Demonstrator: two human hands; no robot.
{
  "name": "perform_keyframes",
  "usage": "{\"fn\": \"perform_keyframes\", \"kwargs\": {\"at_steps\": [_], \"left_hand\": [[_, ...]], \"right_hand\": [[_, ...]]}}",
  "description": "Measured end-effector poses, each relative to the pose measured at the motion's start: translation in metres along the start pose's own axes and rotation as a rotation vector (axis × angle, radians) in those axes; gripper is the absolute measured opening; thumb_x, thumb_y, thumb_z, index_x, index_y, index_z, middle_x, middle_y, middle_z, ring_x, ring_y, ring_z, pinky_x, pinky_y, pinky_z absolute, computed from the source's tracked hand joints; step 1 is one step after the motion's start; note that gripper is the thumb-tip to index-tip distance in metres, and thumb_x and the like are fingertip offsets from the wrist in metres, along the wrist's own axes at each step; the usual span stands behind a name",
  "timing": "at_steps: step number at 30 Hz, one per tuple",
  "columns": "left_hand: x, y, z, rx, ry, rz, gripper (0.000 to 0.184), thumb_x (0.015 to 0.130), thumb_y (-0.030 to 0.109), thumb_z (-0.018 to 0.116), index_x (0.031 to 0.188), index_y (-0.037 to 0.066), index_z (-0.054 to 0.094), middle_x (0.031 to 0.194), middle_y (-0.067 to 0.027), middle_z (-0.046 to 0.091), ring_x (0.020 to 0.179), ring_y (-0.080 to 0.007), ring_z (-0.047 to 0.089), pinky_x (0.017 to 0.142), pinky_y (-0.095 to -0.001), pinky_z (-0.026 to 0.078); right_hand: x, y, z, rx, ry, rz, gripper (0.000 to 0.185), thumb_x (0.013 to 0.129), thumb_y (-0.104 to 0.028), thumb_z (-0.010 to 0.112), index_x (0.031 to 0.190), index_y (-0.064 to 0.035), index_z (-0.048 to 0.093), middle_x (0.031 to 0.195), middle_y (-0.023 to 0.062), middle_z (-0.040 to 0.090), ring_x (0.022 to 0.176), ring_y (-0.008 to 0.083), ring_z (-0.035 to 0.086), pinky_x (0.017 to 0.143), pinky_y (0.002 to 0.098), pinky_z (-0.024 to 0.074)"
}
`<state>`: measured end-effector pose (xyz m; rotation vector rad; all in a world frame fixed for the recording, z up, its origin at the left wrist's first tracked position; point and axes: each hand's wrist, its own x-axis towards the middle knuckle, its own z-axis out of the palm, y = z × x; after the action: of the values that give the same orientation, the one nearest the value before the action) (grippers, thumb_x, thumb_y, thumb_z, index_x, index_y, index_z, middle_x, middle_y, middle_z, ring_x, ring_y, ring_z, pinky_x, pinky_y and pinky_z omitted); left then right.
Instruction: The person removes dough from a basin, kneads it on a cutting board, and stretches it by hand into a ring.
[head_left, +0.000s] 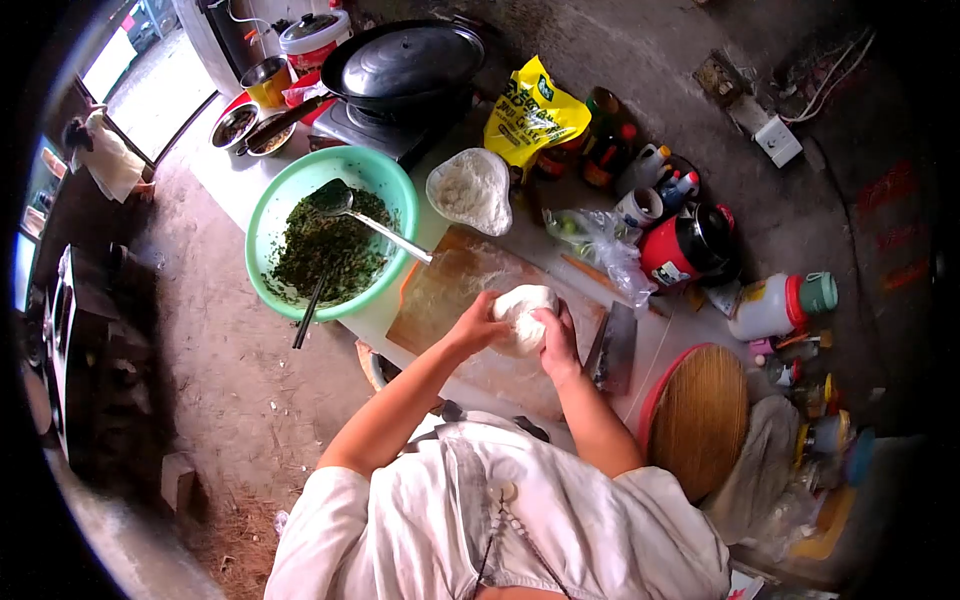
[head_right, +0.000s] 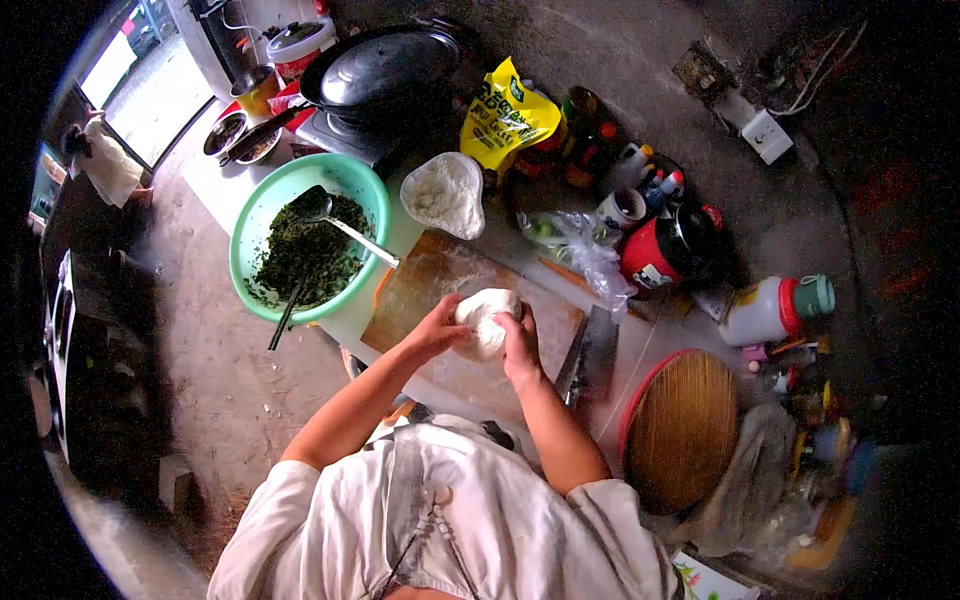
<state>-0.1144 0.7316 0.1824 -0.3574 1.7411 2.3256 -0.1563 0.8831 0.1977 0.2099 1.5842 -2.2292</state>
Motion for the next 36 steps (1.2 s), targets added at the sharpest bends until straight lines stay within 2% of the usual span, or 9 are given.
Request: {"fn": "perform_keyframes", "kwargs": {"at_steps": [10, 19, 21, 22, 24, 29, 32, 34, 36], "left_hand": [[0.006, 0.016, 0.019, -0.136, -0.088, -0.069, 0.045, 0.071, 0.001, 0.059, 0.114, -0.001, 0.045, 0.099, -0.0086, 0.057, 0.091, -0.0156, 0.055, 0.083, -0.0292, 0.044], [-0.001, 0.021, 0.032, 0.577, -0.297, -0.064, 0.054, 0.069, 0.005, 0.061, 0.119, 0.006, 0.043, 0.1, -0.0063, 0.058, 0.096, -0.0153, 0.051, 0.085, -0.0304, 0.04], [-0.003, 0.014, 0.04, -0.136, -0.218, 0.163, 0.056, 0.068, 0.009, 0.062, 0.12, 0.008, 0.042, 0.098, -0.0083, 0.059, 0.092, -0.0173, 0.054, 0.081, -0.0316, 0.042], [-0.002, 0.017, 0.043, -0.128, -0.221, 0.157, 0.056, 0.068, 0.009, 0.062, 0.12, 0.008, 0.042, 0.098, -0.0083, 0.059, 0.092, -0.0173, 0.054, 0.081, -0.0316, 0.042], [0.001, 0.029, 0.048, 0.525, -0.136, 0.086, 0.056, 0.07, 0.003, 0.062, 0.121, 0.007, 0.038, 0.1, -0.0081, 0.056, 0.092, -0.0153, 0.052, 0.078, -0.0303, 0.043], [-0.001, 0.03, 0.04, 0.883, -0.046, -0.016, 0.036, 0.072, 0.005, 0.06, 0.105, 0.003, 0.047, 0.095, -0.0065, 0.055, 0.085, -0.0157, 0.053, 0.073, -0.0313, 0.045], [0.006, 0.015, 0.027, 0.437, -0.089, 0.133, 0.034, 0.073, 0.006, 0.056, 0.105, 0.0, 0.048, 0.097, -0.009, 0.056, 0.087, -0.0192, 0.055, 0.075, -0.0319, 0.045], [-0.003, 0.031, 0.031, -0.143, -0.119, 0.02, 0.039, 0.072, 0.005, 0.052, 0.11, -0.001, 0.046, 0.1, -0.0108, 0.056, 0.091, -0.0224, 0.056, 0.08, -0.0319, 0.044], [-0.007, 0.036, 0.038, -0.219, -0.131, -0.01, 0.046, 0.07, 0.002, 0.05, 0.116, 0.0, 0.043, 0.104, -0.0113, 0.054, 0.095, -0.0217, 0.054, 0.084, -0.0311, 0.043]], "right_hand": [[-0.006, -0.02, -0.021, -0.316, -0.428, -0.197, 0.051, 0.071, 0.0, 0.052, 0.12, -0.0042, 0.036, 0.108, 0.0066, 0.046, 0.101, 0.0156, 0.045, 0.09, 0.0277, 0.0348], [-0.003, -0.018, -0.043, -0.253, -0.272, -0.174, 0.049, 0.07, 0.001, 0.048, 0.118, -0.0052, 0.037, 0.105, 0.0059, 0.047, 0.096, 0.0159, 0.047, 0.087, 0.0268, 0.0364], [-0.008, -0.032, -0.041, -0.127, -0.436, -0.115, 0.058, 0.068, -0.001, 0.052, 0.123, -0.0064, 0.035, 0.105, 0.0053, 0.047, 0.096, 0.0169, 0.047, 0.086, 0.0282, 0.0367], [-0.006, -0.032, -0.041, -0.117, -0.432, -0.117, 0.058, 0.068, -0.001, 0.052, 0.123, -0.0064, 0.035, 0.105, 0.0053, 0.047, 0.096, 0.0169, 0.047, 0.086, 0.0282, 0.0367], [-0.004, -0.037, -0.037, -0.427, -0.474, -0.255, 0.068, 0.065, 0.001, 0.053, 0.128, -0.007, 0.031, 0.106, 0.0085, 0.05, 0.098, 0.0184, 0.049, 0.089, 0.0283, 0.0375], [-0.009, -0.05, -0.028, -0.848, -0.155, -0.43, 0.059, 0.064, -0.002, 0.055, 0.121, -0.0043, 0.039, 0.11, 0.016, 0.052, 0.099, 0.0252, 0.052, 0.085, 0.0319, 0.0403], [-0.006, -0.046, -0.03, -0.969, -0.005, -0.511, 0.041, 0.065, -0.01, 0.058, 0.104, -0.0005, 0.051, 0.104, 0.018, 0.056, 0.093, 0.0258, 0.056, 0.078, 0.0325, 0.0425], [-0.011, -0.054, -0.028, -0.779, -0.13, -0.052, 0.035, 0.067, -0.018, 0.06, 0.096, -0.0004, 0.056, 0.091, 0.0175, 0.06, 0.087, 0.0205, 0.057, 0.076, 0.0312, 0.0421], [0.004, -0.018, -0.045, -0.696, -0.139, -0.064, 0.03, 0.07, -0.021, 0.059, 0.092, -0.0007, 0.059, 0.082, 0.0132, 0.061, 0.082, 0.0161, 0.056, 0.074, 0.0298, 0.0423]]}}
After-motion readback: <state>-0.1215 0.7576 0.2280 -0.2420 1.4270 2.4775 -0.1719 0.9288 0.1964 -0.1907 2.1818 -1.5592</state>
